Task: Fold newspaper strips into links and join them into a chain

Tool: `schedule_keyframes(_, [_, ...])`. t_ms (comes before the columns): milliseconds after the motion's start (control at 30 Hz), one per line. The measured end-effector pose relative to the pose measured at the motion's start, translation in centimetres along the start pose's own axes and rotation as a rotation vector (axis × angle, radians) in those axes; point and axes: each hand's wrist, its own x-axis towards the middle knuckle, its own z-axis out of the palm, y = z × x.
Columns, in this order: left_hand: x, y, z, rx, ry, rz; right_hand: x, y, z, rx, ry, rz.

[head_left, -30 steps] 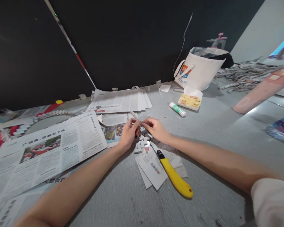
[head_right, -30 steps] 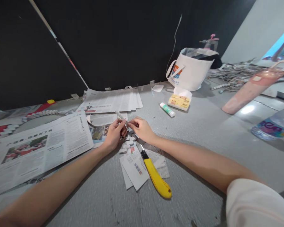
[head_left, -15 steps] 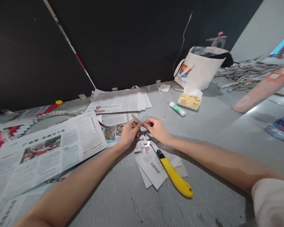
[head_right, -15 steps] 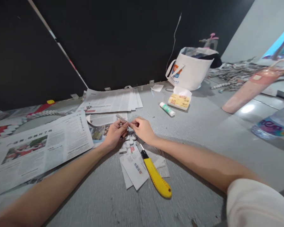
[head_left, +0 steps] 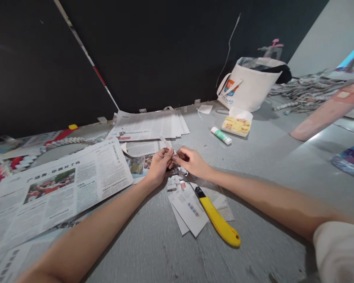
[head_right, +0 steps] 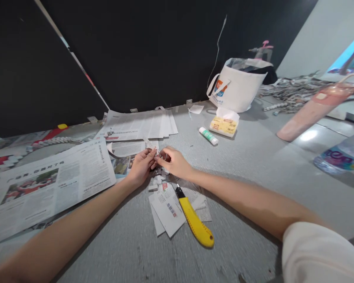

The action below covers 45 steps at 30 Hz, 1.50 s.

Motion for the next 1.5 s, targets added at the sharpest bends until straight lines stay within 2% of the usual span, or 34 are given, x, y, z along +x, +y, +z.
schedule_keyframes(367, [-0.08,-0.25,-0.18,0.050,-0.022,-0.010,-0.22,0.00,0.03,-0.089,0.031,-0.026])
schedule_keyframes(867, [0.04,-0.58,-0.35,0.183,0.023,0.074,-0.19,0.13,-0.17,-0.104,0.034,-0.015])
schedule_keyframes(1000, [0.01,-0.53,-0.47,0.196,0.054,0.079,-0.25,0.02,-0.11,-0.070,0.053,0.011])
schedule_keyframes(1133, [0.19,-0.62,-0.51,0.088,0.113,0.032,-0.19,0.18,-0.06,0.010,0.089,0.056])
schedule_keyframes(1300, [0.25,-0.54,-0.39,0.088,0.042,0.023,-0.16,0.49,-0.08,0.155,0.157,0.170])
schedule_keyframes(1500, [-0.05,-0.50,0.05,0.124,-0.019,0.021,-0.15,0.48,-0.05,0.271,0.166,0.163])
